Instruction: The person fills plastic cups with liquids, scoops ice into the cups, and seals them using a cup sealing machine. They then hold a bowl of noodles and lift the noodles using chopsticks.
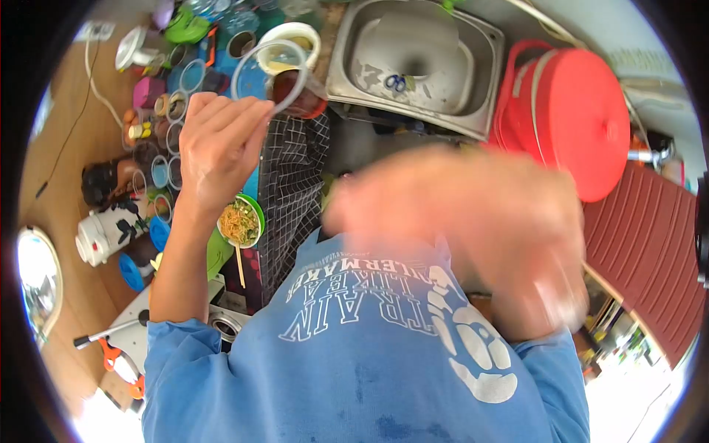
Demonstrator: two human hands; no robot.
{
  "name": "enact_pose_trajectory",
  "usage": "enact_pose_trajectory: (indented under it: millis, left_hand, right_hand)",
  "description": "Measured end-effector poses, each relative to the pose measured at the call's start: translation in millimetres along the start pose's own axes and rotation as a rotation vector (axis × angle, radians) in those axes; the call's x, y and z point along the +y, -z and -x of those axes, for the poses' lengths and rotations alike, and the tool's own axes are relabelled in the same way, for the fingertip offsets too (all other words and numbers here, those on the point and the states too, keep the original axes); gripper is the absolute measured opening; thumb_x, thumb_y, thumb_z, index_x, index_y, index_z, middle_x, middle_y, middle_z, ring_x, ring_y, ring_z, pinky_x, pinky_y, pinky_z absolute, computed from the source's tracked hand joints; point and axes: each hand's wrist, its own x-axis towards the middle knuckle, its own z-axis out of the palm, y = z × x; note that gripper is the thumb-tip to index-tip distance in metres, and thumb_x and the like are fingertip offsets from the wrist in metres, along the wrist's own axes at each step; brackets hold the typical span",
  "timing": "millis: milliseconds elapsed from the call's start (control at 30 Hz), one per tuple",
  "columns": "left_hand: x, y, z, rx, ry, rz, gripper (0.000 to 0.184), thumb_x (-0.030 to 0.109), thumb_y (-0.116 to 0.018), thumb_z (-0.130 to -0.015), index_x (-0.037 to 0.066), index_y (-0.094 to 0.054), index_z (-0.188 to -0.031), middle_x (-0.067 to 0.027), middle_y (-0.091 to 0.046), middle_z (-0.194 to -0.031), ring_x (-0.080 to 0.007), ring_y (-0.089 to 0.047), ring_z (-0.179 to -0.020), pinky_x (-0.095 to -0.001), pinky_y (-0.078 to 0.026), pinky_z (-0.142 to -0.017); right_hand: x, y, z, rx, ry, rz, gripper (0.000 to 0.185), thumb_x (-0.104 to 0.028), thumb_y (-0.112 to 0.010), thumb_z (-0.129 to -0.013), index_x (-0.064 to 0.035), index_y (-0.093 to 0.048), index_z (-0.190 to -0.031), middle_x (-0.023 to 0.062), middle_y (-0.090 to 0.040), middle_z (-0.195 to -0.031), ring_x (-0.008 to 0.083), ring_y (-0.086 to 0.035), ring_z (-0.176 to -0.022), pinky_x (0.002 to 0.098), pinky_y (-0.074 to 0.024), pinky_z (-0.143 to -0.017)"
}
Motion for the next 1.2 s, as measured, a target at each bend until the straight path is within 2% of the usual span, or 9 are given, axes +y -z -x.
enact_pose_trajectory:
  millis: [67, 133, 200, 467, 600, 733, 867, 933, 1200]
  left_hand:
    - [34, -6, -27, -0.012, -0.130, 0.035, 0.019, 0.000, -0.078, -0.074, 0.003, -0.073, -0.091, -0.0060, -0.072, -0.089, -0.0211, -0.062, -0.070, -0.0359, -0.045, -0.073]
    - [69, -19, -51, 0.006, -0.351, 0.098, 0.025, 0.000, -0.076, -0.069, 0.002, -0.072, -0.093, -0.0062, -0.071, -0.088, -0.0196, -0.061, -0.071, -0.0351, -0.045, -0.073]
    - [108, -39, -72, 0.023, -0.474, 0.176, 0.029, 0.002, -0.075, -0.065, 0.000, -0.072, -0.093, -0.0062, -0.070, -0.088, -0.0189, -0.061, -0.070, -0.0350, -0.046, -0.074]
    - [268, -115, -160, -0.159, -0.911, 0.698, 0.026, 0.016, -0.084, -0.073, 0.002, -0.074, -0.093, -0.0076, -0.072, -0.091, -0.0224, -0.064, -0.074, -0.0391, -0.049, -0.077]
    - [318, -176, -234, 0.022, -0.684, 0.836, 0.027, 0.019, -0.086, -0.072, 0.005, -0.074, -0.092, -0.0079, -0.074, -0.086, -0.0264, -0.069, -0.079, -0.0392, -0.052, -0.081]
    - [351, -303, -325, 0.182, -0.541, 0.459, 0.039, 0.031, -0.079, -0.085, 0.008, -0.072, -0.115, -0.0170, -0.071, -0.119, -0.0362, -0.068, -0.102, -0.0473, -0.055, -0.090]
    - [375, -368, -371, -0.112, -0.387, 0.246, 0.049, 0.039, -0.077, -0.084, 0.012, -0.069, -0.124, -0.0198, -0.068, -0.124, -0.0389, -0.067, -0.109, -0.0483, -0.056, -0.092]
    - [384, -358, -374, -0.179, -0.394, 0.232, 0.047, 0.031, -0.078, -0.082, 0.013, -0.069, -0.125, -0.0202, -0.069, -0.117, -0.0395, -0.068, -0.105, -0.0478, -0.056, -0.090]
    - [376, -279, -398, 0.085, -0.442, 0.618, 0.039, 0.013, -0.080, -0.079, 0.007, -0.073, -0.117, -0.0198, -0.073, -0.103, -0.0355, -0.071, -0.092, -0.0401, -0.056, -0.083]
  right_hand:
    - [13, 19, 22, 0.372, -0.255, 0.228, 0.032, -0.012, -0.065, -0.092, 0.0065, -0.070, -0.117, 0.0151, -0.072, -0.116, 0.0241, -0.068, -0.110, 0.0345, -0.0509, -0.098]
    - [62, 61, 56, 0.474, -0.052, 0.801, 0.057, -0.019, -0.084, -0.077, -0.0003, -0.065, -0.127, 0.0158, -0.072, -0.115, 0.0286, -0.069, -0.107, 0.0371, -0.0516, -0.098]
    - [76, 78, 86, 0.611, -0.008, 0.920, 0.072, -0.020, -0.089, -0.069, -0.0013, -0.060, -0.132, 0.0146, -0.068, -0.121, 0.0311, -0.066, -0.112, 0.0402, -0.0495, -0.102]
    - [60, 138, 243, 0.952, 0.020, 0.679, 0.074, -0.019, -0.095, -0.059, -0.0034, -0.062, -0.124, 0.0116, -0.068, -0.117, 0.0243, -0.068, -0.109, 0.0360, -0.0526, -0.097]
    - [57, 154, 320, 1.128, 0.077, 0.690, 0.069, -0.016, -0.093, -0.059, -0.0040, -0.063, -0.120, 0.0113, -0.068, -0.117, 0.0249, -0.068, -0.106, 0.0356, -0.0530, -0.095]
    - [51, 149, 371, 1.322, 0.025, 0.764, 0.069, -0.012, -0.092, -0.060, -0.0031, -0.061, -0.121, 0.0123, -0.067, -0.117, 0.0256, -0.068, -0.107, 0.0352, -0.0541, -0.093]
    - [66, 136, 410, 1.498, -0.007, 0.560, 0.069, -0.013, -0.092, -0.062, -0.0033, -0.060, -0.123, 0.0112, -0.068, -0.117, 0.0223, -0.068, -0.108, 0.0330, -0.0537, -0.094]
    - [67, 127, 424, 1.529, -0.035, 0.572, 0.068, 0.000, -0.090, -0.066, -0.0003, -0.057, -0.124, 0.0083, -0.062, -0.124, 0.0157, -0.062, -0.114, 0.0305, -0.0506, -0.099]
    - [88, 100, 449, 1.833, 0.114, 0.364, 0.068, -0.009, -0.092, -0.063, -0.0013, -0.059, -0.123, 0.0094, -0.065, -0.118, 0.0196, -0.065, -0.111, 0.0330, -0.0520, -0.099]
